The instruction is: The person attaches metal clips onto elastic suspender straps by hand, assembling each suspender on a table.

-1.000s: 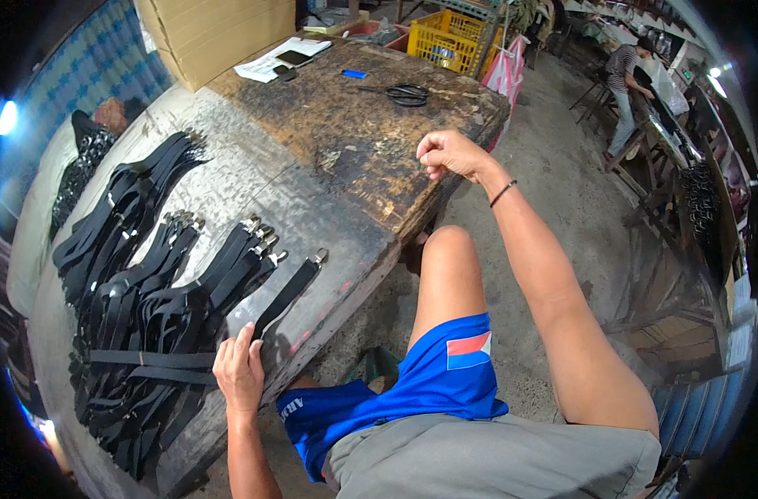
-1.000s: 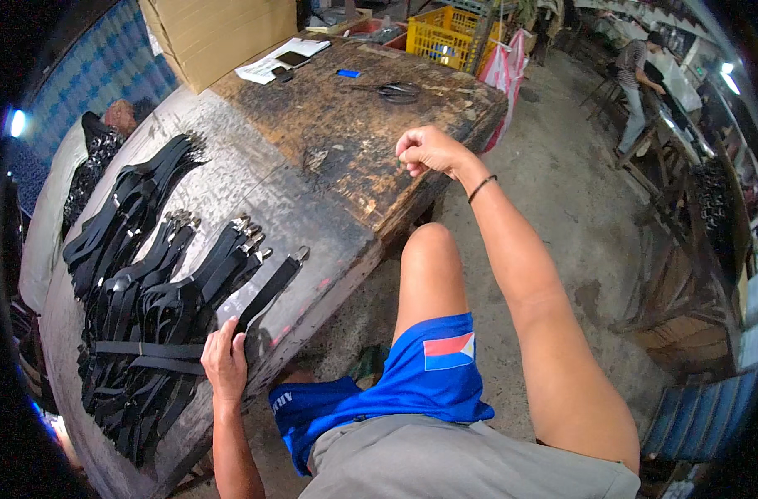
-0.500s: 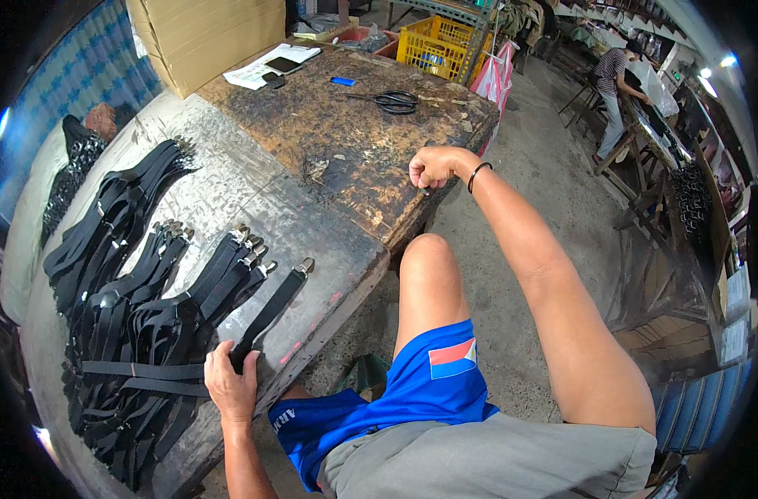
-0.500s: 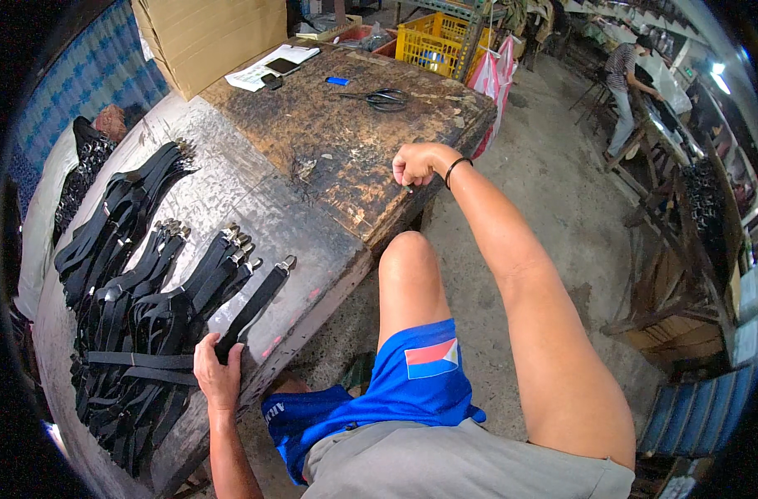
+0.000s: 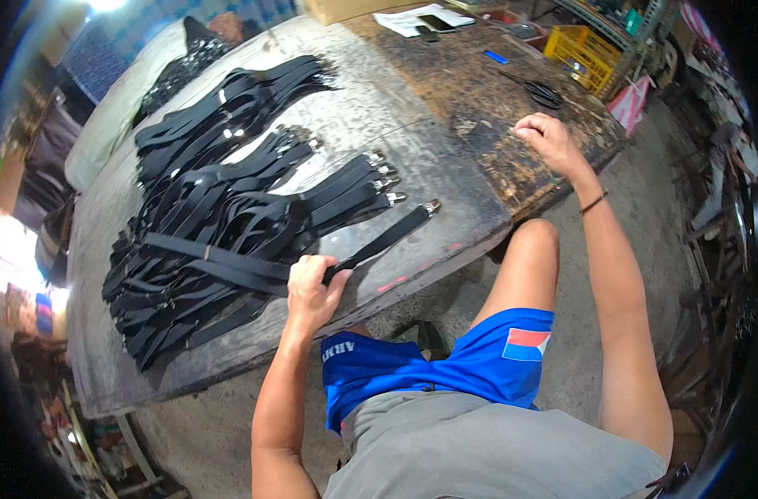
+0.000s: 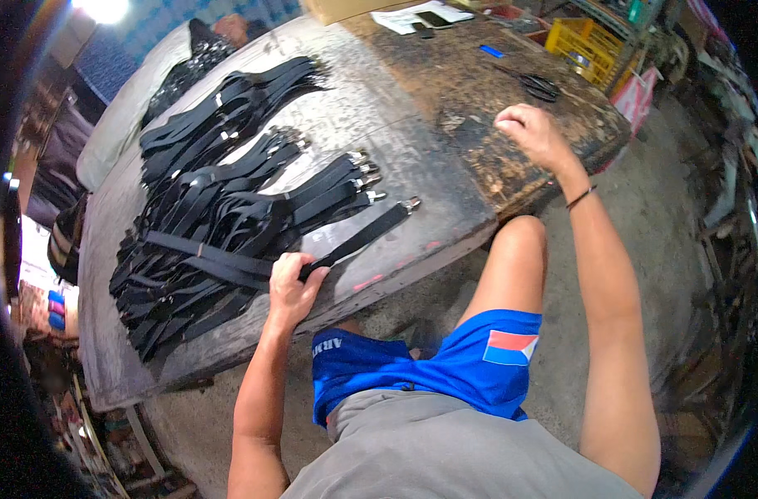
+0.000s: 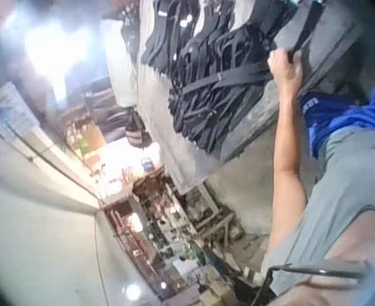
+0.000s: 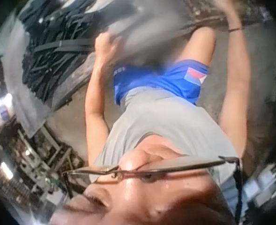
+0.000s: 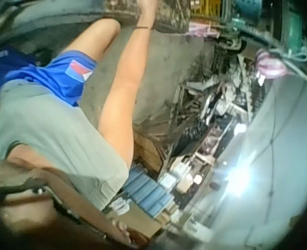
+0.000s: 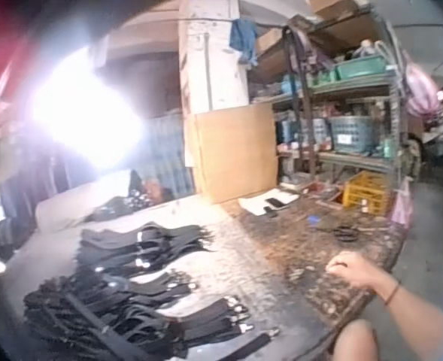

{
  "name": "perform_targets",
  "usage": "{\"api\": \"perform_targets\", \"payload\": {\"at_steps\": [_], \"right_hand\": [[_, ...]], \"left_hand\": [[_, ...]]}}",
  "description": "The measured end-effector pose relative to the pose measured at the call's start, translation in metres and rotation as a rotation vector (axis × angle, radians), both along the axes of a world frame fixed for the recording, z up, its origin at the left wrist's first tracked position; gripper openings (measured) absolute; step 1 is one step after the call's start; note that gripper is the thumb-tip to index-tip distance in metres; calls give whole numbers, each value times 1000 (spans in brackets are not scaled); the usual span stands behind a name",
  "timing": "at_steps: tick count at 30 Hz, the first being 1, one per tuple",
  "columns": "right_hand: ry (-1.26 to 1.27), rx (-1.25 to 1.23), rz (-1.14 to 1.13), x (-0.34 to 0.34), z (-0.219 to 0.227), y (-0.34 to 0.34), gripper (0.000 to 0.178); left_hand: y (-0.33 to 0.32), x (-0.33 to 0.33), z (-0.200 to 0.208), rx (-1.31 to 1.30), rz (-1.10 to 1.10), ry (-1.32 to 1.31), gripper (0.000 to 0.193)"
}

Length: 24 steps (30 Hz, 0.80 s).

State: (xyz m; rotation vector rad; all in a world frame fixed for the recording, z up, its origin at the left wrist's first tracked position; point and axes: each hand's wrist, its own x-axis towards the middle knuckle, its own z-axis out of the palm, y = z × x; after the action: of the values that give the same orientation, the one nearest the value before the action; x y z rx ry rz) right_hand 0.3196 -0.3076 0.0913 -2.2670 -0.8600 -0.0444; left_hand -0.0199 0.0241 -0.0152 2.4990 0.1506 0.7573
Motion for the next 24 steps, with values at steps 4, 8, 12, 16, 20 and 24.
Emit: {"api": "perform_targets", "payload": {"at_steps": [4,8,12,16,20,24], "right_hand": [[-113,184,484,-97,-8,107,9],[-242,131,824,-156,-48,171,9],[-330,90,888,-176,-74,193,16],[-362,38,872,-181,-77,196,9],[-413,54,851,-183,-81,199,9],[-457,52,831,-189,-76,199,9]], "left_hand": [[7,-12,-1,-24,13,19,26],[7,-12,-4,-34,3,-22,27],[8,-9,-4,-11,2,17,27],[7,-11,1,-12,0,0,27],[5,-9,4,-15,-8,-2,28],[5,-10,1,-8,0,1,28]]}}
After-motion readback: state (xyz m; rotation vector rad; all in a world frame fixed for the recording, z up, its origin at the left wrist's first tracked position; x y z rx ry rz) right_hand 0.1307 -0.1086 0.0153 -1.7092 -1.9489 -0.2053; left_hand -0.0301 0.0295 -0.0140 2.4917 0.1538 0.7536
